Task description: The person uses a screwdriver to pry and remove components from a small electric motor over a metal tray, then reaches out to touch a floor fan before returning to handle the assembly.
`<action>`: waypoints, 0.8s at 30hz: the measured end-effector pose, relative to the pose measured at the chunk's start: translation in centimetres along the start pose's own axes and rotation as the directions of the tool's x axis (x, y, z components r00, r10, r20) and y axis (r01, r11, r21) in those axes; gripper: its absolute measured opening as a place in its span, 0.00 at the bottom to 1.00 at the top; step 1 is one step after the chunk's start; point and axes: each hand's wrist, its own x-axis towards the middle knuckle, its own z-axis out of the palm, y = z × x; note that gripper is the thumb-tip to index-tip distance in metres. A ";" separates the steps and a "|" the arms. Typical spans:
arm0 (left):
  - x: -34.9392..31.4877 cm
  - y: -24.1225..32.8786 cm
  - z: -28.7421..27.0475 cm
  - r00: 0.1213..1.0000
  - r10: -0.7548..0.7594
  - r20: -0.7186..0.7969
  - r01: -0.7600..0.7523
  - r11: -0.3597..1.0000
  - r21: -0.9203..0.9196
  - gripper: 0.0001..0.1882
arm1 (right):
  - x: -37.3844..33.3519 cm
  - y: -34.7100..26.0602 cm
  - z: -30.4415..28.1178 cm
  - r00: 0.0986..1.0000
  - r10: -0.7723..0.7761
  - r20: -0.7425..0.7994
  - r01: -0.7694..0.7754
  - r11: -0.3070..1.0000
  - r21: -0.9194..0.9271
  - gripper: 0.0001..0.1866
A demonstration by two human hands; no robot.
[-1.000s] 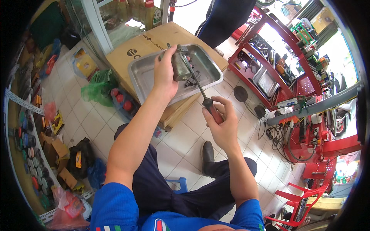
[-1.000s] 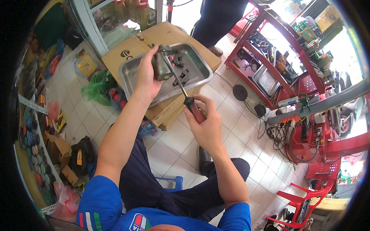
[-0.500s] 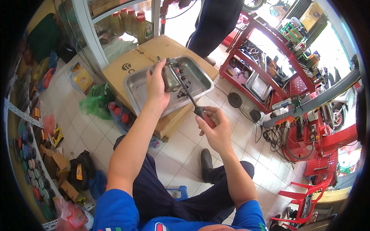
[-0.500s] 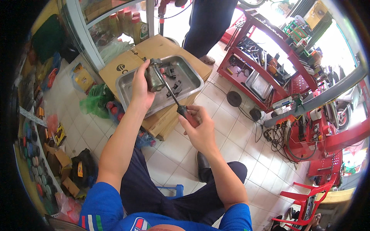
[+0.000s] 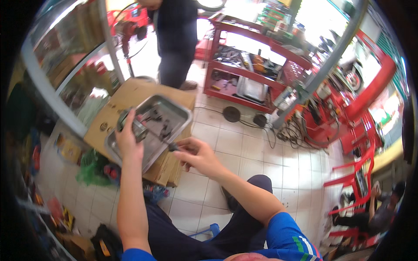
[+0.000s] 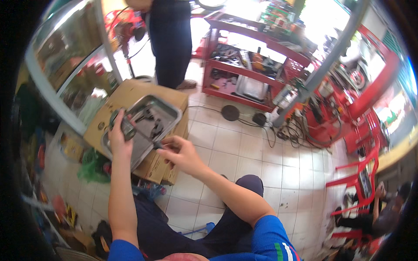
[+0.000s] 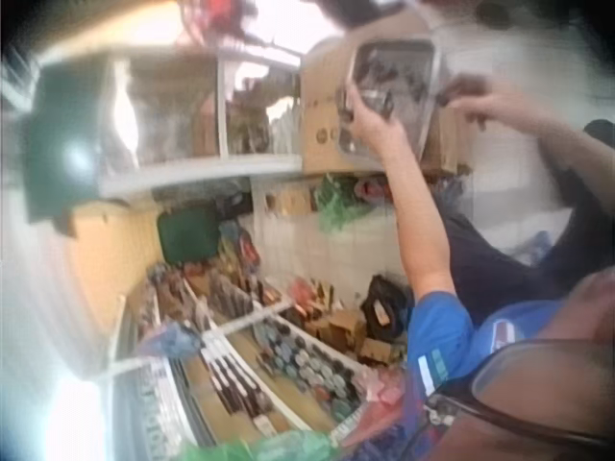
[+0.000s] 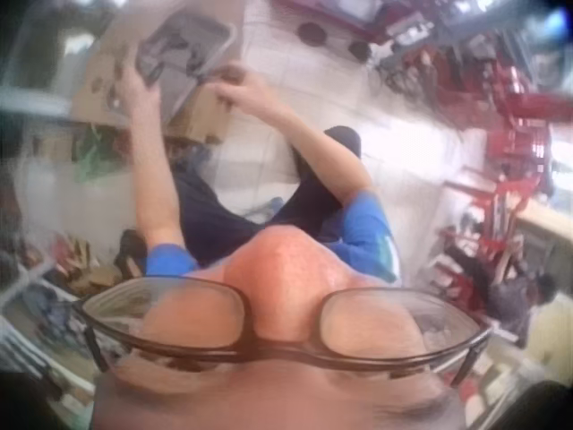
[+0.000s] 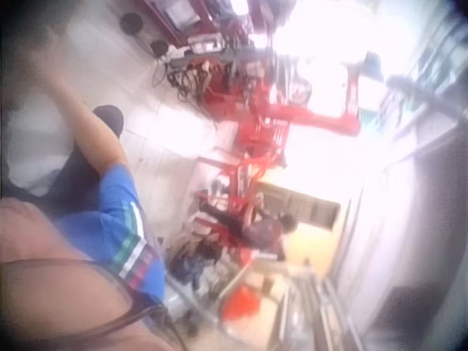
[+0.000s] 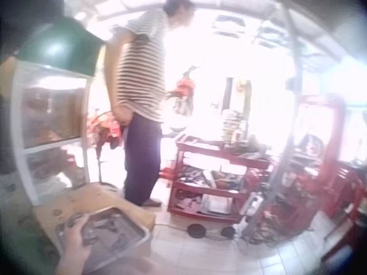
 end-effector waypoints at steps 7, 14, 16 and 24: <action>-0.7 -1.5 1.5 0.994 -0.096 -0.044 0.096 0.995 -0.006 0.19 | -1.6 0.7 -1.1 0.982 -0.170 -0.078 0.154 0.971 -0.183 0.23; -1.1 -1.5 1.6 0.996 -0.058 -0.070 0.061 0.997 0.045 0.25 | -2.9 0.1 -1.3 0.962 -0.274 -0.013 0.238 0.858 -0.455 0.26; -1.1 -1.7 2.1 0.996 -0.051 -0.067 0.053 0.998 0.026 0.25 | -2.5 0.9 -2.1 0.970 -0.239 0.039 0.239 0.921 -0.307 0.27; -1.6 -3.1 2.8 0.995 0.022 -0.096 -0.018 0.999 0.048 0.25 | -2.7 0.3 -2.1 0.969 0.246 -0.039 -0.235 0.955 0.183 0.25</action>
